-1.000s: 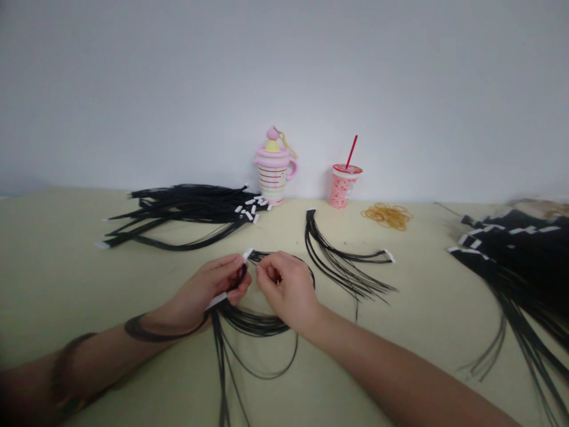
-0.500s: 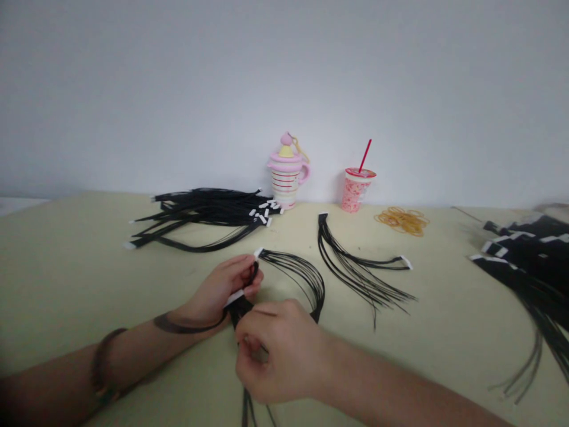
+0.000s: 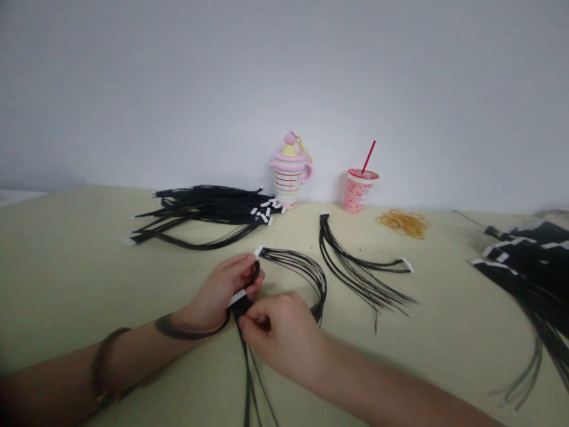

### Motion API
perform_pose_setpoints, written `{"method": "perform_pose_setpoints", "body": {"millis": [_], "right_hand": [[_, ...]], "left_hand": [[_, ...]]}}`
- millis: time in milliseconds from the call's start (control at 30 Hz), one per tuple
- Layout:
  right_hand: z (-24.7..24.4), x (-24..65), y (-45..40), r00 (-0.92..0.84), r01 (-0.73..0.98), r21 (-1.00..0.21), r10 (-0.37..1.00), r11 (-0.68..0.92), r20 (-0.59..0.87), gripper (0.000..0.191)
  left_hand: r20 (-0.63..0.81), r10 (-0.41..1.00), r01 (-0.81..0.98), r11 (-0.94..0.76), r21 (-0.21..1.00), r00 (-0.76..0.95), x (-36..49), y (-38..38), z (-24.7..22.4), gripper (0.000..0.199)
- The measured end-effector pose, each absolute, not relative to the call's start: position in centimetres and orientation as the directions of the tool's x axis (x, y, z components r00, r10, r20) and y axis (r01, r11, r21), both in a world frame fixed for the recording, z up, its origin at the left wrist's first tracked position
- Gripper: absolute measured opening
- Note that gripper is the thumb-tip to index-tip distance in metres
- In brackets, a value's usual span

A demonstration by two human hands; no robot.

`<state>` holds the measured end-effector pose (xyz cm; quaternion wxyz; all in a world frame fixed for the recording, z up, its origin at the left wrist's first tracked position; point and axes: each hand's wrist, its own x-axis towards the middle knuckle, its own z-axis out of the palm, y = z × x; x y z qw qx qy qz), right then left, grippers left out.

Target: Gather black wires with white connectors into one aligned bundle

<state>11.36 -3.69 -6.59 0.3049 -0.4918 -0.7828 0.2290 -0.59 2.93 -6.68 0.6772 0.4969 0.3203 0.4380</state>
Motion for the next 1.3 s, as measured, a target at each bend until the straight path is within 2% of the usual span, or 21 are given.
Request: {"method": "perform_pose_setpoints", "body": {"millis": [167,267,467,567,633,700,800,833,900,967,1033,1133,1233,1300], "right_hand": [[-6.5,11.4,-3.9,-0.353,0.660,-0.607,0.896,0.443,0.270,0.017],[-6.1,11.3,-3.8,-0.371,0.681,-0.568,0.886,0.463,0.277,0.018],[-5.9,11.5,-3.6,-0.355,0.654,-0.640,0.910,0.404,0.213,0.014],[-5.3,12.1,-3.3,-0.374,0.494,-0.835,0.926,0.242,0.046,0.014],[-4.2,13.0,-2.9,-0.424,0.322,-0.946,0.899,0.039,-0.107,0.032],[-2.5,14.1,-2.5,-0.477,0.143,-0.982,0.860,-0.127,-0.180,0.037],[0.3,16.0,-2.0,-0.400,-0.175,-0.956,0.904,-0.234,-0.148,0.019],[1.1,16.7,-1.8,-0.334,-0.252,-0.941,0.933,-0.226,-0.134,0.019],[2.6,18.0,-1.6,-0.159,-0.342,-0.934,0.986,-0.102,-0.049,0.021],[3.7,19.2,-1.3,0.019,-0.300,-0.949,0.996,0.093,0.092,0.023],[4.3,20.3,-0.8,0.141,-0.182,-0.954,0.966,0.239,0.216,0.026],[4.5,21.7,0.0,0.229,-0.152,-0.930,0.927,0.336,0.297,0.026],[3.8,22.0,0.5,0.246,-0.200,-0.888,0.899,0.414,0.363,0.014],[2.6,21.1,0.4,0.239,-0.073,-0.884,0.868,0.463,0.435,0.008]], "left_hand": [[0.012,0.909,-0.250,0.102,0.963,0.417,-0.5,3.1,-6.7,0.026],[0.013,0.906,-0.250,0.102,0.963,0.422,-0.5,3.2,-6.7,0.025],[-0.004,0.909,-0.252,0.120,0.960,0.417,-0.5,3.1,-6.7,0.025],[-0.033,0.902,-0.219,0.140,0.966,0.431,-0.4,3.1,-6.4,0.026],[-0.040,0.918,-0.204,0.130,0.970,0.395,-0.5,3.2,-6.2,0.025],[-0.036,0.927,-0.208,0.122,0.971,0.374,-0.5,3.3,-6.2,0.024],[-0.029,0.897,-0.248,0.153,0.957,0.442,-0.6,3.6,-6.6,0.026],[-0.029,0.886,-0.260,0.167,0.951,0.463,-0.6,3.8,-6.9,0.026],[-0.018,0.884,-0.277,0.165,0.947,0.466,-0.6,4.0,-7.3,0.024],[-0.014,0.883,-0.280,0.164,0.946,0.470,-0.7,4.1,-7.5,0.023],[-0.022,0.882,-0.282,0.175,0.943,0.471,-0.7,4.0,-7.5,0.023],[-0.040,0.885,-0.262,0.180,0.948,0.463,-0.7,3.8,-7.1,0.025],[-0.042,0.871,-0.246,0.184,0.952,0.490,-0.8,3.6,-6.8,0.027],[-0.041,0.854,-0.249,0.197,0.948,0.519,-0.9,3.5,-6.6,0.027]]}}
